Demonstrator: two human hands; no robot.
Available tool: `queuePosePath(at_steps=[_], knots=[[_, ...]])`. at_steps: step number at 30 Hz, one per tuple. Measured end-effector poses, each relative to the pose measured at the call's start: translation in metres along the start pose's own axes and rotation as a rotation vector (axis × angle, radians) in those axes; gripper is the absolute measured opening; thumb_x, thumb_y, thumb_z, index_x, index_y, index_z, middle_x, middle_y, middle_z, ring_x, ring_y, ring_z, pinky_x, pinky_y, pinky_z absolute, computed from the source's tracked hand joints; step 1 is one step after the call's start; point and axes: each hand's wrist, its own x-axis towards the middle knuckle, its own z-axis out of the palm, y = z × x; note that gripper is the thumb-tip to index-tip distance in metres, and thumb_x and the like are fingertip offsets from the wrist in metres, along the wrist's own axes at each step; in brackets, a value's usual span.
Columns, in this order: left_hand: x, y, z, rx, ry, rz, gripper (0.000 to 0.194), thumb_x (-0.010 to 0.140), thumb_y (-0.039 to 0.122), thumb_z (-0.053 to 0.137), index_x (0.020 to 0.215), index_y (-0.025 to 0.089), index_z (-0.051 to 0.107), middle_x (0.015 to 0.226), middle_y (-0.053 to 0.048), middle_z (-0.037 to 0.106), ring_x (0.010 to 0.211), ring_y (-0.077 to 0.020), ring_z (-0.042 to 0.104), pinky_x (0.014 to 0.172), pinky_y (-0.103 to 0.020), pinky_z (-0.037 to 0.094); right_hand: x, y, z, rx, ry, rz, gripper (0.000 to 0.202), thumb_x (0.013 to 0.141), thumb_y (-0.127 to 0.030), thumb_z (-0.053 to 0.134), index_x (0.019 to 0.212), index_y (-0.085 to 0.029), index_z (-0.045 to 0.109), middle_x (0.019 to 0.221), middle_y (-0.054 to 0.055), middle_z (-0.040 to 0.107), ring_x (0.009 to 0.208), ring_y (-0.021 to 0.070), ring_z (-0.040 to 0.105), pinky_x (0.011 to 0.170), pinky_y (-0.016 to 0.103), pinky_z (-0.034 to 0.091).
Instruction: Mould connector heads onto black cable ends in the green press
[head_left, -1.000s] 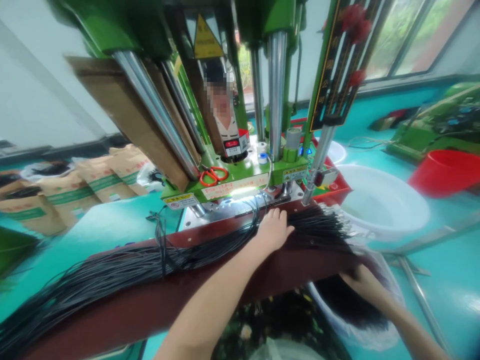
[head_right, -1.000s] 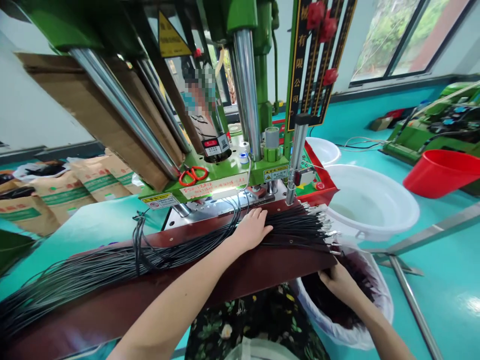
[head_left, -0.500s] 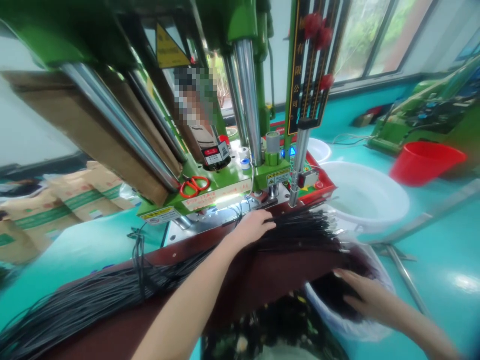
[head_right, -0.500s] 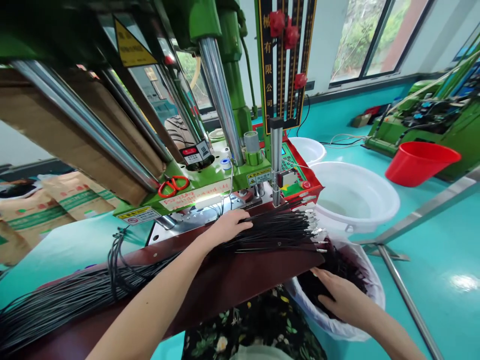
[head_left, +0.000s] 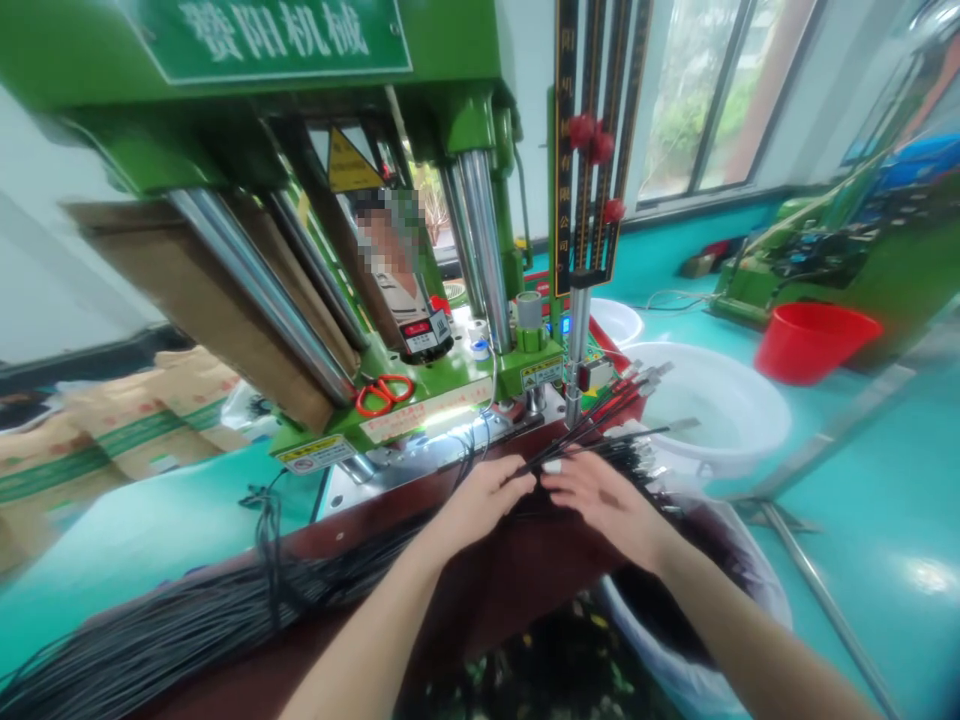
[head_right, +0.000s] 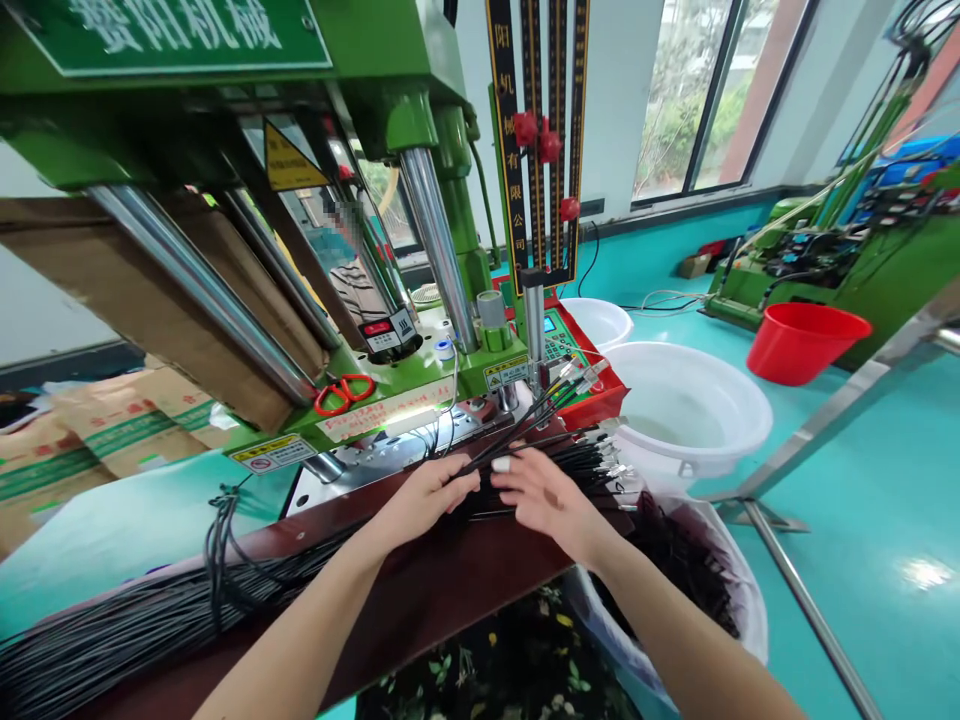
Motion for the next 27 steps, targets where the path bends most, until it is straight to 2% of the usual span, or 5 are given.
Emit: queuePosePath(at_steps=[2, 5, 10, 21, 27], knots=[[0.002, -0.003, 0.009, 0.136, 0.048, 0.011, 0.026, 0.088, 0.035, 0.039, 0.078, 0.016, 0.054, 0.066, 0.002, 0.051, 0.063, -0.0111, 0.050, 0.060, -0.022, 0.039, 0.018, 0.002, 0.001, 0.194, 0.117, -0.129, 0.048, 0.074, -0.032, 0.067, 0.120, -0.033, 0.052, 0.116, 0.003, 0.059, 0.108, 0.0221, 0.052, 0.096, 0.045, 0.037], [0.012, -0.013, 0.023, 0.453, 0.177, -0.078, 0.021, 0.085, 0.026, 0.044, 0.100, 0.016, 0.056, 0.100, -0.007, 0.055, 0.085, -0.0160, 0.057, 0.074, -0.026, 0.042, 0.037, -0.002, 0.000, 0.276, 0.279, -0.150, 0.025, 0.079, -0.030, 0.061, 0.103, -0.026, 0.064, 0.100, 0.004, 0.066, 0.101, 0.0222, 0.057, 0.097, 0.045, 0.035], [0.030, -0.027, 0.030, 0.787, 0.021, -0.315, 0.017, 0.084, 0.023, 0.047, 0.087, 0.013, 0.060, 0.093, -0.010, 0.060, 0.087, -0.0220, 0.060, 0.076, -0.031, 0.045, 0.042, -0.002, -0.007, 0.301, 0.385, -0.114, 0.015, 0.078, -0.030, 0.063, 0.088, -0.020, 0.068, 0.084, 0.004, 0.069, 0.091, 0.0222, 0.062, 0.094, 0.043, 0.039], [0.025, -0.025, 0.026, 0.835, -0.113, -0.141, 0.015, 0.081, 0.027, 0.052, 0.089, 0.016, 0.060, 0.094, -0.007, 0.060, 0.092, -0.0210, 0.057, 0.078, -0.031, 0.044, 0.035, 0.007, -0.014, 0.303, 0.375, -0.089, 0.013, 0.079, -0.028, 0.062, 0.086, -0.019, 0.069, 0.079, 0.003, 0.069, 0.083, 0.0210, 0.064, 0.090, 0.043, 0.042], [0.020, -0.032, 0.024, 0.658, 0.034, -0.197, 0.010, 0.076, 0.025, 0.058, 0.084, 0.020, 0.059, 0.088, -0.003, 0.062, 0.089, -0.0186, 0.056, 0.077, -0.028, 0.042, 0.026, 0.011, -0.016, 0.315, 0.414, -0.076, 0.013, 0.077, -0.030, 0.064, 0.084, -0.020, 0.068, 0.079, 0.002, 0.069, 0.084, 0.0195, 0.064, 0.091, 0.040, 0.041]])
